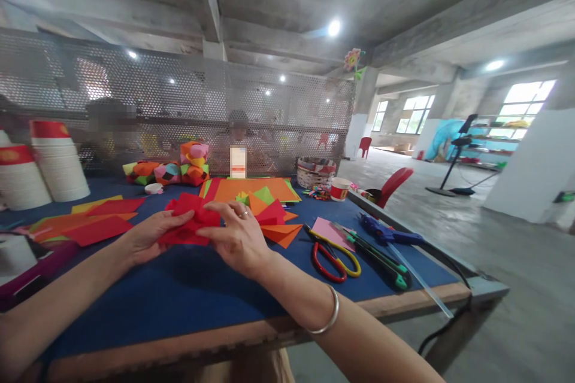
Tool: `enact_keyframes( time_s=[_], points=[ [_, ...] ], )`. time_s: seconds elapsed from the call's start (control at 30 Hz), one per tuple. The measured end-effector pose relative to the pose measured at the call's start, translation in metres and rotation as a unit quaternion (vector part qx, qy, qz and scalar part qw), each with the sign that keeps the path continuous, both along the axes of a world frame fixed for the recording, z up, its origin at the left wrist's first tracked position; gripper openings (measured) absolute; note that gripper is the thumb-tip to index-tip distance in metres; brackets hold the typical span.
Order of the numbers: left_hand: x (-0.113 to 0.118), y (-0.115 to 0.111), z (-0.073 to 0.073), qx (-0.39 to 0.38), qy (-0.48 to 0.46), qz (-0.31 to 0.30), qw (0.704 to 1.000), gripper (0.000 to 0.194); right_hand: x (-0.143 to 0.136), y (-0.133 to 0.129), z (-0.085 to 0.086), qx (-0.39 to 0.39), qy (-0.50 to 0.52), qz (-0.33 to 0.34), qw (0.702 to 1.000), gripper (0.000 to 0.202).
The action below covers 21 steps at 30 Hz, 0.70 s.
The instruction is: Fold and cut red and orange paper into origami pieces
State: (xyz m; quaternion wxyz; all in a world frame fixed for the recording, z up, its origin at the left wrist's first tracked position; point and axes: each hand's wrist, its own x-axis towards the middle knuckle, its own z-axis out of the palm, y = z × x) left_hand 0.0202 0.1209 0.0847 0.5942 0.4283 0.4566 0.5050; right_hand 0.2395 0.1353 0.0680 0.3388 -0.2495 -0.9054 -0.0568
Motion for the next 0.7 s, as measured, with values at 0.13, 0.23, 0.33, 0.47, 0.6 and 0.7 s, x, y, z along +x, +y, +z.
enact_keyframes(
  time_s=[0.13,0.23,0.33,0.47,0.6,0.7],
  points=[
    [0.0,-0.002,0.003,-0.012,0.0,0.011,1.0,0.008,0.003,0.003,0.0,0.011,-0.054,0.036,0.998,0.029],
    [-0.001,0.0,0.0,-0.015,-0.003,0.012,1.0,0.007,0.002,0.003,0.0,-0.014,-0.092,0.058,0.994,0.033],
    [-0.001,-0.002,0.0,-0.013,-0.01,0.001,1.0,0.007,0.001,0.003,0.001,-0.037,-0.09,0.051,0.994,0.031],
    [0.002,-0.007,0.001,-0.006,-0.019,-0.045,0.999,0.02,0.001,0.005,0.0,-0.041,-0.048,0.035,0.997,0.025],
    [0.003,-0.006,-0.004,0.006,-0.024,-0.059,0.998,0.029,0.002,0.013,-0.005,-0.009,0.001,0.044,0.999,0.02],
    [0.002,-0.003,-0.009,0.014,-0.021,-0.049,0.998,0.036,-0.001,0.02,-0.012,0.003,0.045,0.058,0.997,0.012]
  ],
)
